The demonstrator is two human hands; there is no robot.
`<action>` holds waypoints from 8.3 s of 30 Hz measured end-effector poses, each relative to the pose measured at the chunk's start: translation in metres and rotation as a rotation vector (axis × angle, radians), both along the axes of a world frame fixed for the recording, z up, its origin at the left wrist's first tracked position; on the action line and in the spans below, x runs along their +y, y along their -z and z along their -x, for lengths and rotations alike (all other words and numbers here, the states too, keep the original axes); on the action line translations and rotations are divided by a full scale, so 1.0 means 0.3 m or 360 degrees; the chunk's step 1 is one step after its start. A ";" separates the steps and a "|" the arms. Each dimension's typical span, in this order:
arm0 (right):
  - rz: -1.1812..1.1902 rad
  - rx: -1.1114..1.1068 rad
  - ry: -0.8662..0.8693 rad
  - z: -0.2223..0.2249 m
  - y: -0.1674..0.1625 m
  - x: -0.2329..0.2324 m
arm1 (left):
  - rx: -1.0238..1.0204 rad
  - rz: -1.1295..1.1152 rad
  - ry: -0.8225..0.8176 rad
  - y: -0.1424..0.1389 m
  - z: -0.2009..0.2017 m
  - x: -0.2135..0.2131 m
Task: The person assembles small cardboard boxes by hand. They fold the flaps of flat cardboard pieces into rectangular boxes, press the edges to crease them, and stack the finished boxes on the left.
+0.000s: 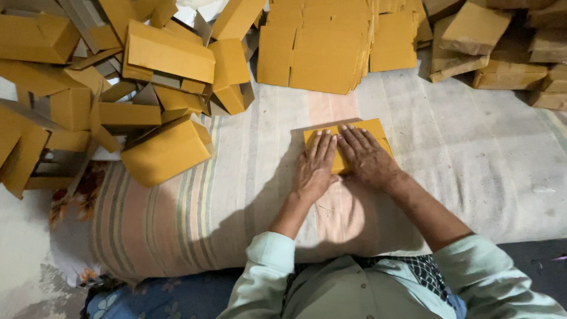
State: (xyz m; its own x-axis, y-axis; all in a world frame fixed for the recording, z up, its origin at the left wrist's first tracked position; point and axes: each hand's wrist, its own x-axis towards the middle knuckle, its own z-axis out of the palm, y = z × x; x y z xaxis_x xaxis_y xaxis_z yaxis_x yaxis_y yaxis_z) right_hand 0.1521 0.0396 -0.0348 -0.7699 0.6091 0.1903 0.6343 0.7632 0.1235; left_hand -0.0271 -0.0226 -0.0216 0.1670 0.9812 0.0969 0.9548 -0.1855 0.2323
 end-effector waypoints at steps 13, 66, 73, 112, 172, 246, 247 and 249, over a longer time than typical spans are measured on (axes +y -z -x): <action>-0.0337 -0.0401 0.0194 -0.061 0.024 0.005 | 0.0640 -0.0645 -0.0101 0.109 -0.130 0.064; 0.0330 0.0754 0.1251 0.071 0.005 0.088 | -0.0408 -0.0093 -0.0917 -0.060 -0.095 0.125; 0.0417 0.0503 0.1207 0.080 -0.050 0.060 | -0.0272 0.0051 -0.0893 -0.116 -0.125 0.111; 0.0357 0.0256 0.0901 0.072 -0.071 0.166 | -0.0260 -0.0119 -0.0731 -0.004 -0.032 0.222; 0.0300 0.0081 0.0846 0.112 -0.037 0.111 | -0.0111 0.0253 -0.0778 -0.004 -0.086 0.163; 0.0234 0.0424 0.0289 0.052 0.019 -0.006 | -0.0134 -0.0265 -0.0375 0.086 -0.058 0.074; 0.0209 0.0407 0.0274 0.071 0.010 0.012 | -0.0112 -0.0308 -0.0396 0.087 -0.053 0.090; 0.0164 0.0410 0.0215 0.104 -0.013 0.053 | -0.0074 -0.0401 -0.0450 0.085 -0.043 0.128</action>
